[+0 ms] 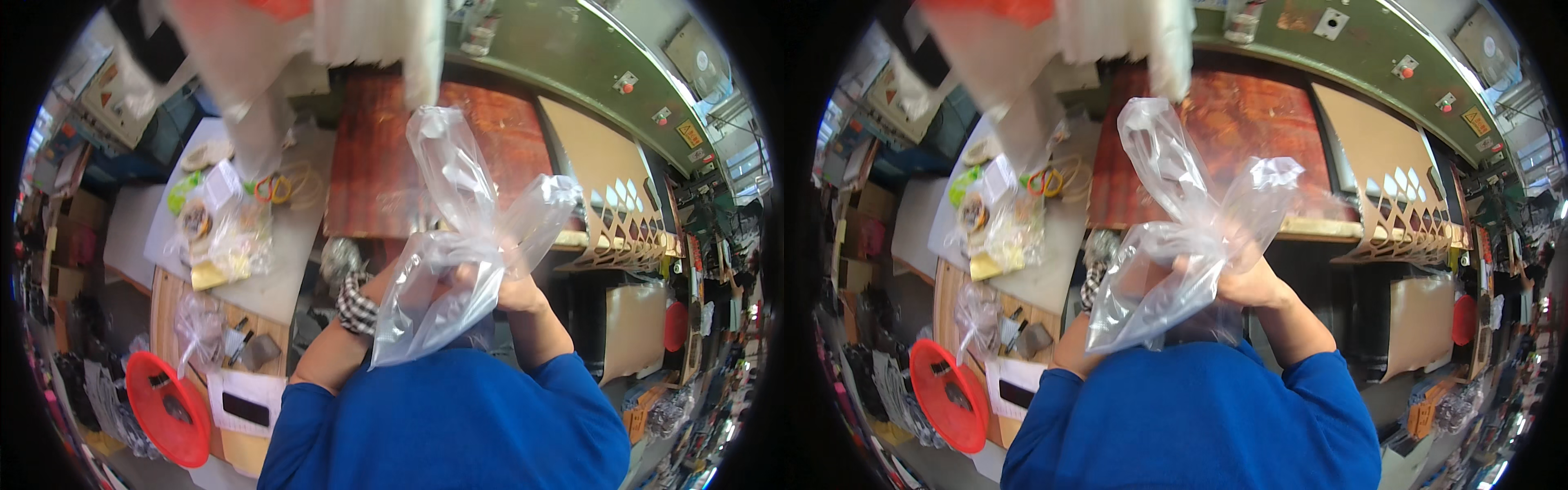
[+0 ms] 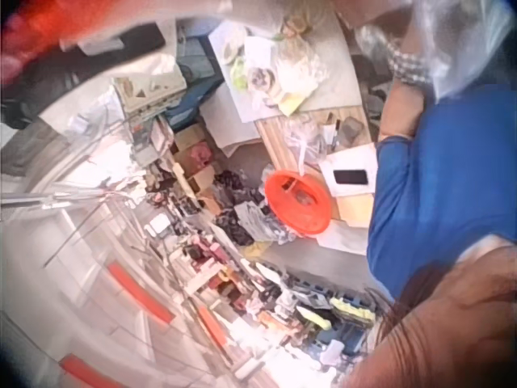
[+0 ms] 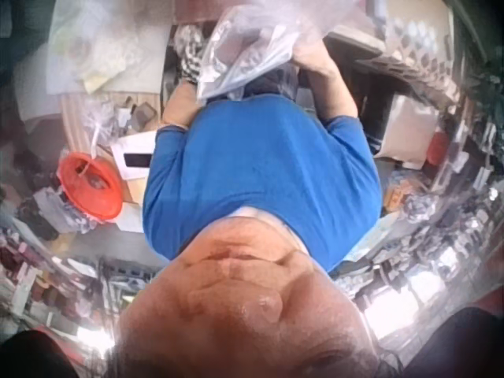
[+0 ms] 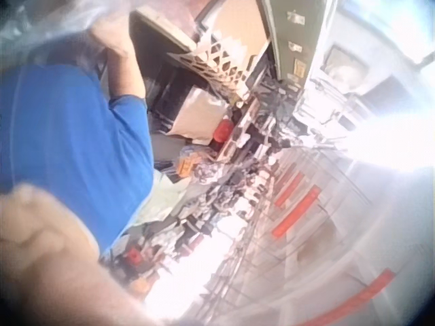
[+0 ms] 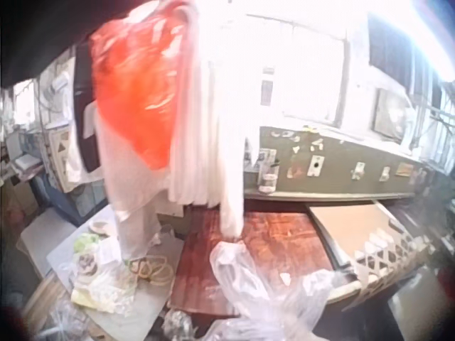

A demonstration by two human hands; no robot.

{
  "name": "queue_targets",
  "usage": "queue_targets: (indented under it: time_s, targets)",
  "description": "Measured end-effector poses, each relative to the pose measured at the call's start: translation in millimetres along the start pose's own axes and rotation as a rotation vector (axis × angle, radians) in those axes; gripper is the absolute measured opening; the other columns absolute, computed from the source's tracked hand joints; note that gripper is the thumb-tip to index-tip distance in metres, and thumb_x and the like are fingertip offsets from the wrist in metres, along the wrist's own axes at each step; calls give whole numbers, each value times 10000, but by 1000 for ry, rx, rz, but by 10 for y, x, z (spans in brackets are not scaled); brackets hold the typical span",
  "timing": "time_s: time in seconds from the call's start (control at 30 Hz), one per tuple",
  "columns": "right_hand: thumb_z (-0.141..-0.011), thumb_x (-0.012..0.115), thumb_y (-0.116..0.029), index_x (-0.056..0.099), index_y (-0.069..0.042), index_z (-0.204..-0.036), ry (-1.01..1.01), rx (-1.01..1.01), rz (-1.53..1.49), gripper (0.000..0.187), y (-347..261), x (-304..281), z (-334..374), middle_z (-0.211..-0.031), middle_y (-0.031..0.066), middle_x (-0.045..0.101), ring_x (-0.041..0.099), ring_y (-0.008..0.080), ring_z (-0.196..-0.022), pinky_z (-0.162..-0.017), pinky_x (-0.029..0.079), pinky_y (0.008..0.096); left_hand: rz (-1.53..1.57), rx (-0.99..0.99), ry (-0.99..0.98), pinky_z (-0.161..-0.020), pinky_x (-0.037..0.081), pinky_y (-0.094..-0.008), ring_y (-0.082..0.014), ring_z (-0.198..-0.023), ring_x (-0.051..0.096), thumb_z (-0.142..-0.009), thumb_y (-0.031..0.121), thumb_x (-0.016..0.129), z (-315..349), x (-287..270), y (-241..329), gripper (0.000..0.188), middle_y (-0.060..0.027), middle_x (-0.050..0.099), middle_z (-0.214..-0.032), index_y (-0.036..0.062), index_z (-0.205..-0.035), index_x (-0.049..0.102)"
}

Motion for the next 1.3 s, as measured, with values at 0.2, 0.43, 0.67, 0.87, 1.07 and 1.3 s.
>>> queue_targets:
  time_s: [0.2, 0.43, 0.67, 0.87, 1.07, 1.3]
  targets:
    - [-689, 854, -143, 389, 28, -1421, 72, -270, 39, 884, -193, -1282, -216, -1286, 137, 528, 505, 238, -1194, -998, 413, 384, -32, 12, 165, -771, 532, -321, -218, -833, 641, -957, 261, 591, -769, -216, -223, 329, -78, 647, -916, 4, -1159, 562]
    - [-802, 726, -51, 411, -3, -1382, 59, 78, 325, 662, 489, -1771, -1012, -1166, 115, 601, 581, 222, -1074, -932, 473, 366, -182, -183, 561, -600, 429, -252, -65, -641, 480, -894, 81, 674, -1236, -348, -477, 273, 25, 519, -770, 36, -1133, 549]
    - [-828, 721, -171, 510, -3, -1289, -210, 92, 109, 534, 414, -1624, -1174, -1176, 99, 623, 590, 161, -1052, -917, 478, 324, -511, 33, 359, -950, 457, -320, -179, -1078, 577, -718, 94, 769, -1477, -365, -288, 722, -92, 587, -1146, 14, -1341, 413]
    - [-866, 704, -212, 545, -26, -1292, -208, 173, -155, 491, 563, -1375, -1004, -1227, 90, 599, 557, 163, -1129, -962, 460, 328, -355, 122, 267, -1024, 395, -344, -180, -1147, 505, -668, 127, 738, -1542, -309, -32, 989, -122, 505, -1229, 26, -1493, 203]
    - [-867, 689, -168, 573, -29, -1231, -141, -15, -222, 406, 897, -1265, -1001, -1173, 76, 614, 571, 166, -1086, -930, 469, 326, -419, 420, 359, -1135, 289, -430, -294, -1286, 461, -742, 165, 624, -1271, -352, 575, 753, -193, 484, -1358, -35, -1414, 352]
    - [-850, 689, -83, 611, -34, -1119, -9, 61, -287, 284, 841, -1322, -964, -1036, 46, 638, 614, 132, -908, -768, 509, 282, -1152, 1, 346, -543, 507, -319, -229, -638, 668, -820, 157, 730, -1183, -123, 289, 268, -74, 689, -800, 94, -1064, 638]
Point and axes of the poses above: each hand's wrist, its own z-axis away from the middle knuckle, its own x-axis out of the palm, y = z × x, the point moved 4 cm from there along -z, towards the middle knuckle
